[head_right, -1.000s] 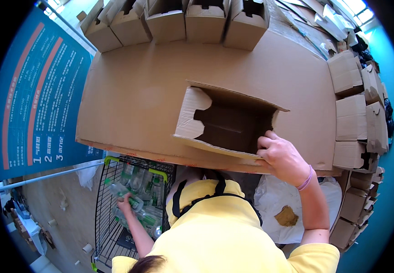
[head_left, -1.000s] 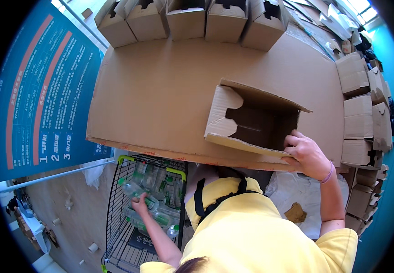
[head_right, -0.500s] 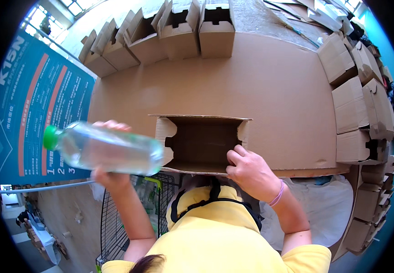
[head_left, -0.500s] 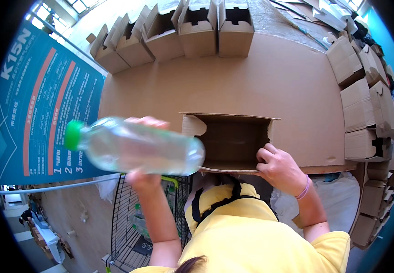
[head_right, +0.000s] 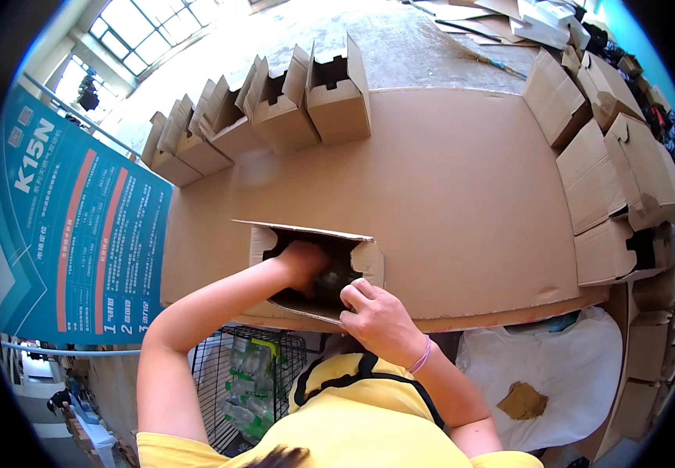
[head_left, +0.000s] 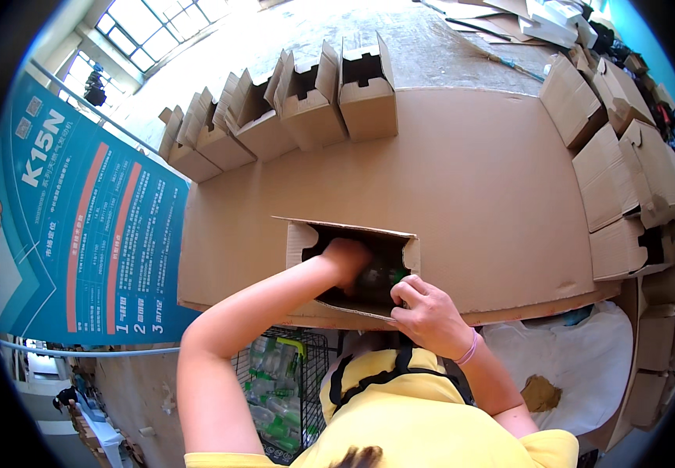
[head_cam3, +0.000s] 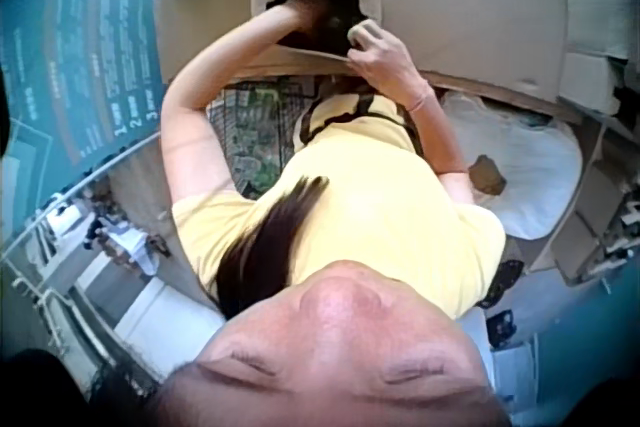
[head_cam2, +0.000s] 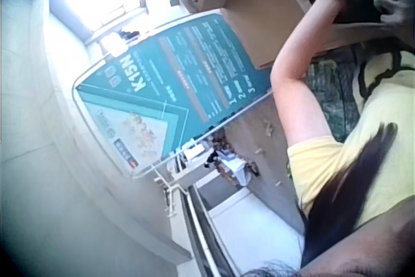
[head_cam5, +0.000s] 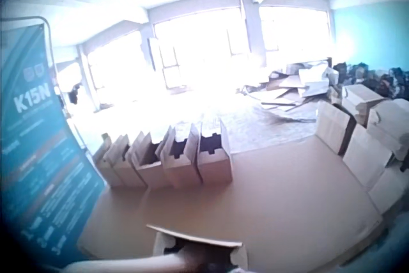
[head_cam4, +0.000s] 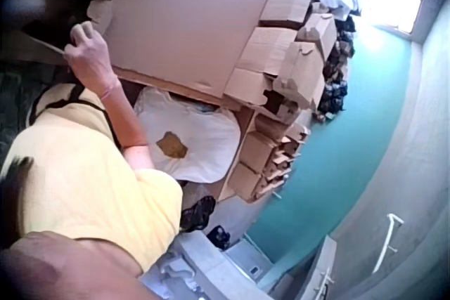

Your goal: The person takes plastic bottles from a shopping cart, places them into cardboard boxes, folds the box flaps, and stacks the completed boxes on the table.

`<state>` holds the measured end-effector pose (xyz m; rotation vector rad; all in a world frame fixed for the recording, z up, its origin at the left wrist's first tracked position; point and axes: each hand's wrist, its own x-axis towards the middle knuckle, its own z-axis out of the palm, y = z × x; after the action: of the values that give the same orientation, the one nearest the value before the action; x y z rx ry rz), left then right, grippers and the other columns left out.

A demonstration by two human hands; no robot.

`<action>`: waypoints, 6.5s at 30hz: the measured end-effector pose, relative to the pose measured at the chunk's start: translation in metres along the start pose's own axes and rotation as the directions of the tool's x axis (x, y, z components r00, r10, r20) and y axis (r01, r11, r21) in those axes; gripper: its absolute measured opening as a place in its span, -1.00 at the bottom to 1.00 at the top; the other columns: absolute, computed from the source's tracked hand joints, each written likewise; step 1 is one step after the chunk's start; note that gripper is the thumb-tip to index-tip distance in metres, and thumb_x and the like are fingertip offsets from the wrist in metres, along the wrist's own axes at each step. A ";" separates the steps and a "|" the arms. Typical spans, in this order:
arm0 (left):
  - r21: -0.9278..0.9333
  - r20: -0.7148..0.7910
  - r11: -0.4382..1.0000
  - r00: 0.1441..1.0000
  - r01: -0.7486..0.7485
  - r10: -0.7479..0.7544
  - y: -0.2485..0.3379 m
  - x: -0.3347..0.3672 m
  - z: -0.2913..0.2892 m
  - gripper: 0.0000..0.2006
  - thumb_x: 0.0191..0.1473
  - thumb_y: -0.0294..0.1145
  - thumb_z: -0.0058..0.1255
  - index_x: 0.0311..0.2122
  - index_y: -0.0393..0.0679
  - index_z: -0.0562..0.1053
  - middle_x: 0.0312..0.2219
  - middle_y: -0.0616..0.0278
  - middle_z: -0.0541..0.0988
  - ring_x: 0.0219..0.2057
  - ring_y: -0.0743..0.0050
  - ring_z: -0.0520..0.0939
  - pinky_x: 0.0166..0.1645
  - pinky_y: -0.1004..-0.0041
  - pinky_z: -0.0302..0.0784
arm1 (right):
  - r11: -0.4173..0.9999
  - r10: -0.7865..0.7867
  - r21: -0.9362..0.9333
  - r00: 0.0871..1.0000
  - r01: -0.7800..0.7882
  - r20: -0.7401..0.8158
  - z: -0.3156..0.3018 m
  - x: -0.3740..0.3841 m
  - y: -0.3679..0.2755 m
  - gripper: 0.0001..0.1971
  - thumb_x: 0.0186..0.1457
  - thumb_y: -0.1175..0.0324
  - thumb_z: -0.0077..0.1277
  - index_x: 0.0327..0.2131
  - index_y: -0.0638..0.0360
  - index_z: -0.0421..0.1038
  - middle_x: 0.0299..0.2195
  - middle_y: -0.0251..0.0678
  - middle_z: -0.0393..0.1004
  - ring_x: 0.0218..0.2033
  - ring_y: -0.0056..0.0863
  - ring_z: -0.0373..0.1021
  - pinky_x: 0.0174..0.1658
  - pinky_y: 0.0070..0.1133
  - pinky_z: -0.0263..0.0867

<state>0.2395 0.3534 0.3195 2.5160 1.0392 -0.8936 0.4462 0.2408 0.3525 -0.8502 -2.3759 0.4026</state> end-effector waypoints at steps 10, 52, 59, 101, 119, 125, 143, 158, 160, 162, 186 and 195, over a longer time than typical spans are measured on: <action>-0.025 -0.516 0.999 0.855 0.044 -0.051 0.000 0.080 0.053 -0.77 0.02 -0.38 0.00 -0.23 -0.11 0.61 -0.23 0.02 0.64 -0.12 0.15 0.65 -0.01 0.20 0.53 | 0.997 0.015 0.076 1.000 -0.017 0.027 -0.002 0.003 0.006 -0.79 -0.21 0.32 0.30 -0.58 0.13 0.44 -0.31 -0.33 0.37 -0.20 -0.36 0.37 -0.22 -0.48 0.42; -0.461 0.770 -0.180 0.291 0.869 -0.569 0.052 -0.122 0.543 0.12 -0.28 0.05 0.40 0.36 -0.02 0.01 0.22 0.03 0.31 0.27 0.00 0.25 0.28 0.20 0.22 | 0.898 0.422 -0.273 0.852 -0.346 0.310 -0.002 0.058 -0.036 -0.81 -0.19 0.56 0.20 -0.39 0.32 0.49 -0.37 -0.19 0.32 -0.37 -0.30 0.27 -0.34 -0.45 0.19; -0.616 0.740 -0.481 0.250 0.624 -0.624 0.081 -0.088 0.583 0.07 -0.39 0.05 0.46 0.20 -0.30 0.20 -0.02 -0.08 0.54 0.03 0.04 0.54 0.10 0.18 0.45 | 0.899 0.415 -0.269 0.869 -0.346 0.271 -0.001 0.054 -0.035 -0.82 -0.22 0.50 0.25 -0.47 0.30 0.48 -0.40 -0.23 0.35 -0.36 -0.28 0.30 -0.34 -0.43 0.21; -0.599 -0.431 0.759 0.902 -0.257 -0.034 -0.002 -0.046 -0.026 -0.24 -0.45 -0.37 0.42 -0.01 -0.27 0.37 -0.24 -0.11 0.59 -0.19 0.00 0.61 -0.04 0.29 0.52 | 0.981 0.123 -0.134 0.986 -0.137 -0.108 -0.005 -0.008 -0.002 -0.90 -0.24 0.37 0.20 -0.58 0.13 0.51 -0.20 -0.26 0.37 0.02 -0.20 0.30 0.09 -0.31 0.26; 0.008 -0.049 0.982 0.981 -0.189 0.189 0.034 0.046 0.038 -0.79 0.04 -0.39 0.00 -0.25 -0.11 0.62 -0.27 0.06 0.64 -0.20 0.09 0.68 -0.15 0.23 0.61 | 0.996 0.019 -0.086 0.993 -0.029 -0.119 -0.003 -0.008 0.014 -0.90 -0.25 0.45 0.18 -0.62 0.09 0.43 -0.22 -0.31 0.37 0.02 -0.25 0.30 0.05 -0.30 0.27; -0.169 0.068 0.984 0.995 -0.054 0.066 0.013 0.017 0.008 -0.77 0.02 -0.35 0.09 -0.18 -0.13 0.57 -0.25 -0.05 0.63 -0.20 0.00 0.64 -0.07 0.18 0.53 | 0.999 0.036 -0.035 0.990 -0.041 -0.138 -0.001 -0.003 0.012 -0.89 -0.19 0.43 0.12 -0.67 0.14 0.41 -0.18 -0.27 0.40 0.07 -0.26 0.30 0.10 -0.31 0.24; -0.639 -0.751 0.736 -0.021 -0.224 -0.660 -0.026 -0.100 0.022 -0.60 0.01 -0.32 0.24 -0.06 -0.21 0.45 -0.16 0.10 0.60 -0.12 0.22 0.61 -0.01 0.30 0.48 | 0.852 0.514 0.183 0.714 -0.491 -0.476 0.059 -0.005 0.018 -0.37 0.08 0.49 0.07 0.24 0.22 0.16 0.26 -0.07 0.19 0.25 -0.12 0.20 0.24 -0.40 0.17; -0.369 -0.730 0.897 0.674 -0.243 -0.118 -0.038 -0.080 0.052 -0.36 0.07 0.12 0.04 0.26 0.25 0.29 0.17 -0.08 0.26 0.11 -0.18 0.29 0.22 0.01 0.24 | 0.627 0.770 0.586 0.292 -0.513 -0.568 0.101 -0.004 0.003 -0.61 0.32 0.27 -0.14 0.08 0.37 0.34 -0.02 -0.15 0.50 0.02 -0.42 0.39 0.12 -0.51 0.23; -0.323 -0.738 0.906 0.673 -0.275 -0.059 -0.028 -0.091 0.054 -0.26 -0.04 0.25 0.11 0.27 0.34 0.26 0.26 -0.06 0.15 0.16 -0.28 0.23 0.24 -0.10 0.18 | 0.557 0.822 0.632 0.246 -0.539 -0.515 0.100 -0.004 0.019 -0.64 0.33 0.30 -0.17 0.03 0.37 0.38 -0.07 -0.17 0.53 -0.02 -0.45 0.42 0.09 -0.54 0.26; -0.296 -0.728 0.913 0.685 -0.280 -0.026 -0.016 -0.109 0.061 -0.17 -0.14 0.35 0.15 0.27 0.40 0.25 0.32 -0.02 0.07 0.20 -0.37 0.17 0.25 -0.18 0.13 | 0.632 0.772 0.670 0.237 -0.389 -0.590 0.100 0.007 0.041 -0.67 0.35 0.34 -0.23 -0.06 0.39 0.45 -0.16 -0.19 0.58 -0.08 -0.49 0.47 0.06 -0.58 0.30; -0.457 -0.833 0.887 0.320 0.066 -0.452 0.089 0.104 -0.036 -0.35 -0.09 0.20 0.18 0.15 0.27 0.43 0.28 0.23 0.24 0.32 -0.28 -0.01 0.24 -0.37 -0.20 | 0.257 0.832 0.921 0.552 -0.291 -0.058 0.042 -0.020 0.174 -0.35 0.39 -0.05 -0.46 0.37 0.17 -0.14 0.40 -0.29 -0.14 0.39 -0.47 -0.17 0.40 -0.47 -0.25; -0.578 -0.795 0.792 0.083 0.195 -0.600 0.037 0.238 -0.118 -0.41 -0.07 0.30 0.08 0.08 0.34 0.49 0.25 0.27 0.29 0.32 -0.22 0.01 0.26 -0.41 -0.18 | 0.589 0.733 -0.279 0.647 -0.759 -0.212 0.068 -0.159 0.143 -0.42 0.19 0.12 -0.09 0.26 0.03 0.18 0.32 -0.15 0.07 0.35 -0.09 -0.06 0.37 -0.13 -0.22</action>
<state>0.4489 0.5106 0.2596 2.2723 2.0823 1.1035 0.5738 0.2380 0.1679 -2.0217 -1.9152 0.2509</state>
